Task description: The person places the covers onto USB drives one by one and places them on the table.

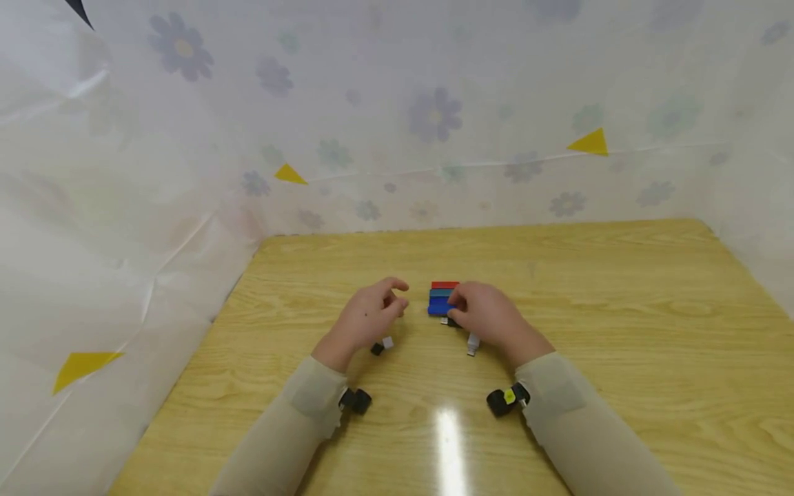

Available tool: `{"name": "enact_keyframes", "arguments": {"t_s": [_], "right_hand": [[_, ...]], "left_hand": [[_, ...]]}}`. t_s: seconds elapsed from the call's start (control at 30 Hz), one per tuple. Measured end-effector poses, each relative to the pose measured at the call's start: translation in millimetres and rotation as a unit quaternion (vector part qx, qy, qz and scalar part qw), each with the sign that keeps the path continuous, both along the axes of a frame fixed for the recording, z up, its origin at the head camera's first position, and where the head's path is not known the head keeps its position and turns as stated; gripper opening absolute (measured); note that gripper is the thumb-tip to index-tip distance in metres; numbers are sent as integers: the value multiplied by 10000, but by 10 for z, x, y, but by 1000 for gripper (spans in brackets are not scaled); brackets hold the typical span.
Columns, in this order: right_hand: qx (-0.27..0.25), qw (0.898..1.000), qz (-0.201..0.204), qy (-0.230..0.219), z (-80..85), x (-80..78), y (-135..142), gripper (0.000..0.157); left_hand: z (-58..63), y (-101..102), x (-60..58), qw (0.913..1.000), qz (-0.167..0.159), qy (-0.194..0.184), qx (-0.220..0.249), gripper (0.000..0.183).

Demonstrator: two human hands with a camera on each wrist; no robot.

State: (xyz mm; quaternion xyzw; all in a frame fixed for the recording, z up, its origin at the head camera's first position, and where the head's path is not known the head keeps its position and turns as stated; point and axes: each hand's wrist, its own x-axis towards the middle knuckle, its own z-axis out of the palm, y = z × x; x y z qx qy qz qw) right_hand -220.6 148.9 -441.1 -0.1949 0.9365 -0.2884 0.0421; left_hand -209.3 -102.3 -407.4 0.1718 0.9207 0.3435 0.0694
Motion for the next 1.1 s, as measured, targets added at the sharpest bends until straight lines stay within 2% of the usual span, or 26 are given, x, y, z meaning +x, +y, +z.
{"name": "enact_keyframes", "arguments": {"t_s": [0.27, 0.43, 0.53, 0.63, 0.77, 0.9, 1.03, 1.1], "right_hand": [[266, 9992, -225, 201, -30, -4, -41, 17], [151, 9992, -256, 250, -17, 20, -38, 12], [-61, 9989, -323, 342, -20, 30, -31, 9], [-300, 9978, -405, 436, -16, 40, -21, 10], [-491, 9966, -475, 460, 4, 56, -21, 11], [-601, 9963, -462, 395, 20, 66, -21, 12], [-656, 9962, -443, 367, 24, 73, -27, 13], [-669, 9961, -439, 359, 26, 73, -28, 12]], "left_hand": [[22, -29, 11, 9995, 27, -191, -233, 34], [8, -92, 2, 9969, -180, -207, -735, 18], [10, -145, -9, 9929, -361, -195, -1112, 12], [23, -209, -17, 9883, -524, -260, -1410, 17], [58, -308, -12, 9809, -687, -672, -1691, 24], [86, -379, 2, 9715, -701, -1119, -1967, 30], [77, -405, 10, 9630, -761, -1247, -2265, 29], [64, -405, 11, 9625, -792, -1247, -2276, 26]]}}
